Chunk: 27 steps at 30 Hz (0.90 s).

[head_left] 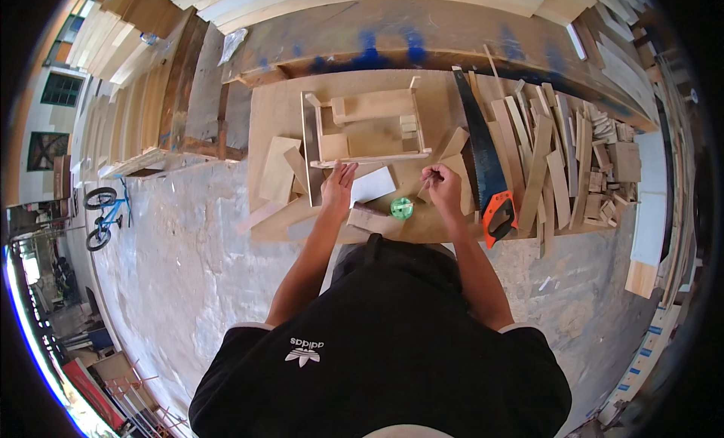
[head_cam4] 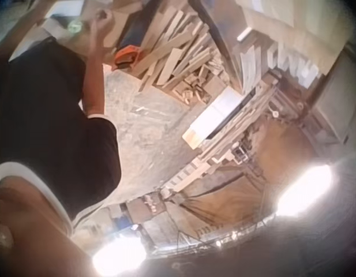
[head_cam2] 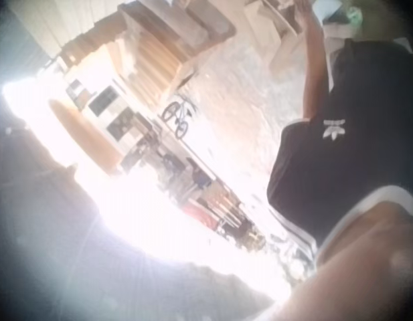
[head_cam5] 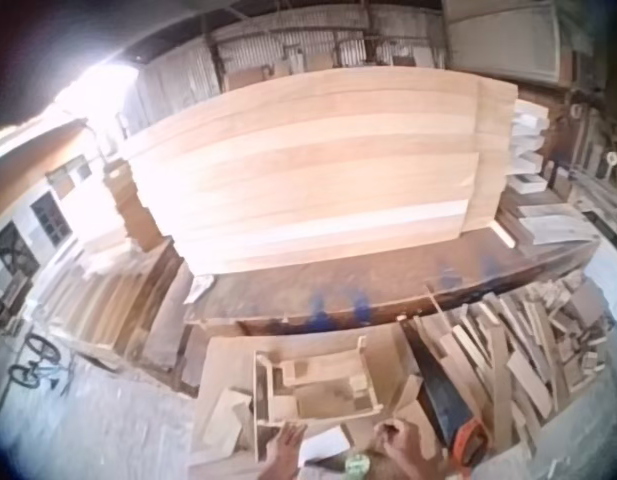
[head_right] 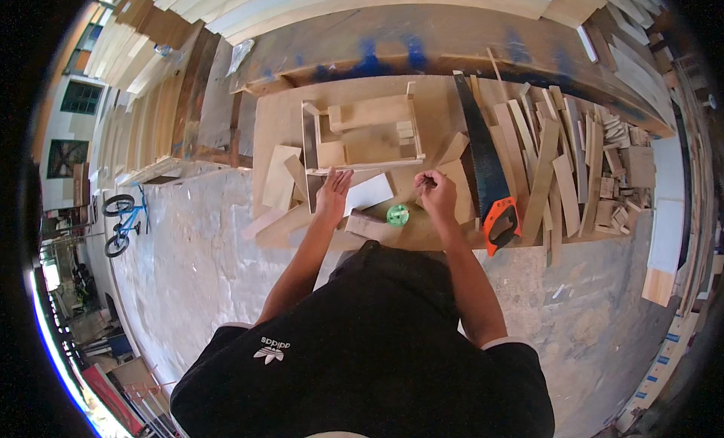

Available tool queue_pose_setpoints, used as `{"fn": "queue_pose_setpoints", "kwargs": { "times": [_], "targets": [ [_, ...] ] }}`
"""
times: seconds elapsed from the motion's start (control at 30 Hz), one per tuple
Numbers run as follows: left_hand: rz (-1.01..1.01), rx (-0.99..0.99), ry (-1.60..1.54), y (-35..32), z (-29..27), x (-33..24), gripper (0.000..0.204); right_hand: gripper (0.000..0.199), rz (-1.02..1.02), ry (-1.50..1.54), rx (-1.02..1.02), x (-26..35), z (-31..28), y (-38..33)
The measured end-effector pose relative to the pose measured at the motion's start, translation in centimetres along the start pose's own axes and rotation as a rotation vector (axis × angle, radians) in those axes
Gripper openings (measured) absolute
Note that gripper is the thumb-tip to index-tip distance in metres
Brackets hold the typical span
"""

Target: The person fits various wooden boards and components together on a workbench, checking their alignment and sawing one board to a shorter length.

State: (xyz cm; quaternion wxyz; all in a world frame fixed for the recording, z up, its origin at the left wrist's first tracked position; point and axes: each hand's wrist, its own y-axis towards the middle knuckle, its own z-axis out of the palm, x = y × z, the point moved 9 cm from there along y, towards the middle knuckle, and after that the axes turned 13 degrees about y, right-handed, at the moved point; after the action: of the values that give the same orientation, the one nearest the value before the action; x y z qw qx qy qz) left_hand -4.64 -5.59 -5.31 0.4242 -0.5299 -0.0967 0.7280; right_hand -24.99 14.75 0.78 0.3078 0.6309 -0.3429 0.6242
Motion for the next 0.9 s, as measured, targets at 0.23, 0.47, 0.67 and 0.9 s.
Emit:
{"fn": "queue_pose_setpoints", "kwargs": {
  "times": [0.23, 0.47, 0.67, 0.9],
  "targets": [
    [0.007, 0.018, -0.036, 0.0, 0.3, 0.3, 0.05, 0.019, 0.112, 0.02, 0.043, 0.6, 0.9, -1.0],
    [0.008, 0.051, -0.037, 0.2, -0.5, 0.1, 0.054, 0.006, 0.164, -0.023, -0.017, 2.0, 1.9, -1.2],
    [-0.022, 0.099, -0.06, 0.3, -0.1, 0.2, 0.057, 0.008, 0.098, 0.01, -0.043, 2.9, 1.9, -0.9],
    [-0.043, 0.13, -0.091, 0.2, -0.1, -0.1, 0.053, 0.009, -0.004, 0.005, -0.056, 1.9, 1.5, -0.9]
  ]
}}
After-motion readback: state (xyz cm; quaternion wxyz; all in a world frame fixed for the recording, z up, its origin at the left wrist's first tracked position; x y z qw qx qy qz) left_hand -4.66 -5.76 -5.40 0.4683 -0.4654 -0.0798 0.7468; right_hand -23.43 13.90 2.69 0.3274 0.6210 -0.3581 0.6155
